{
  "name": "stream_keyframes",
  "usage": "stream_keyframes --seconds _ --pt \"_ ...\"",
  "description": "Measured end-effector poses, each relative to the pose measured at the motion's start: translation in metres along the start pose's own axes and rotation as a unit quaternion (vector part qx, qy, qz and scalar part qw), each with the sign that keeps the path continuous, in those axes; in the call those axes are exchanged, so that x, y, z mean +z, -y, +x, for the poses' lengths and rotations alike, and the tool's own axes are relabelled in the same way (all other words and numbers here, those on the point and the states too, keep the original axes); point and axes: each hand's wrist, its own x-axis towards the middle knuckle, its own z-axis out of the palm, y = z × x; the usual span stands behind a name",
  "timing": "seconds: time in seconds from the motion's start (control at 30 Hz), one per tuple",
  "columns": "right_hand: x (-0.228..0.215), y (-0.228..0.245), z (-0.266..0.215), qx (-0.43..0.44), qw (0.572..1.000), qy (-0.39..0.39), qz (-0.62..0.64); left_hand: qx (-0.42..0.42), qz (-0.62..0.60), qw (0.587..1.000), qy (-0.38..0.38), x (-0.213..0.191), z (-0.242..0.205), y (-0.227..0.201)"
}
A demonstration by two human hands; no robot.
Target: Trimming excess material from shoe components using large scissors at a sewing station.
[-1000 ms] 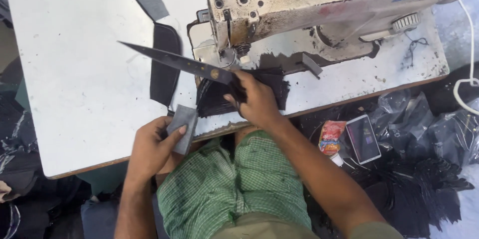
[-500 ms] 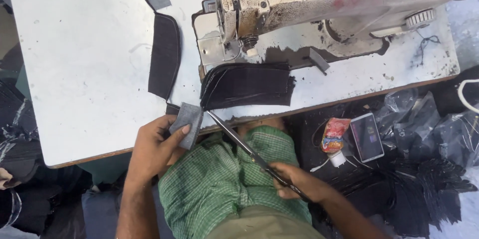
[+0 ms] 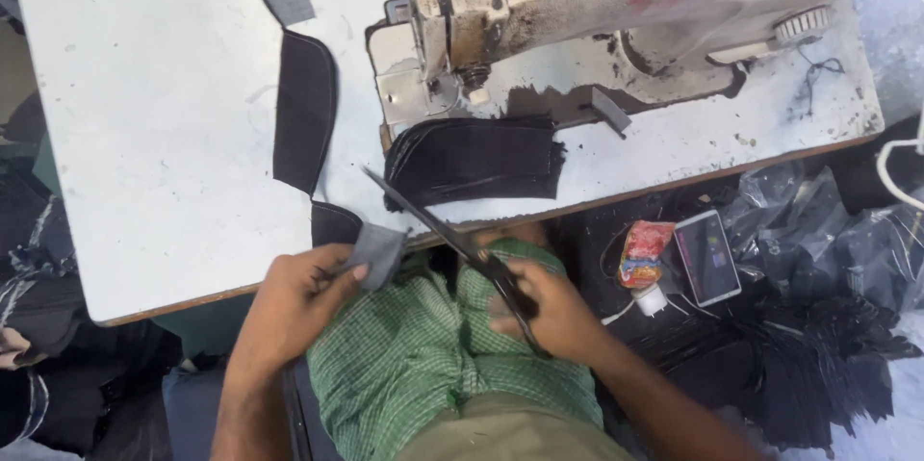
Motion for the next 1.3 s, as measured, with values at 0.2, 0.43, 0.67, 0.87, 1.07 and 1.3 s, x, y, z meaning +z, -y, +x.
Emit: stream_keyframes --seconds 0.2,0.43,0.67,0.87,1.07,1.3 --pt "0.055 0.042 0.048 -0.063 0.990 -0.094 0.085 0.149 0.148 0.973 0.097 0.012 0.001 -0.034" --pt "0.041 0.076 0.013 -0.180 0.962 0.073 0.193 0.256 0.405 0.872 -0.100 -0.017 0.041 0.014" --pt "-0.006 0.048 0.004 -0.243 0.968 -0.026 0.056 -0.024 0.317 0.946 0.057 -0.041 0.009 0.003" --pt "-0.046 0.029 0.032 -0.209 0.941 -0.250 -0.086 0.060 0.081 0.991 0.088 -0.011 0.005 -0.026" --pt "-0.072 0.036 0.097 -0.286 0.844 -0.384 -0.241 0.149 0.205 0.954 -0.157 0.030 0.049 -0.040" --pt "-0.058 0.062 0.084 -0.342 0.751 -0.377 -0.420 0.094 0.238 0.929 -0.268 0.050 0.063 -0.030"
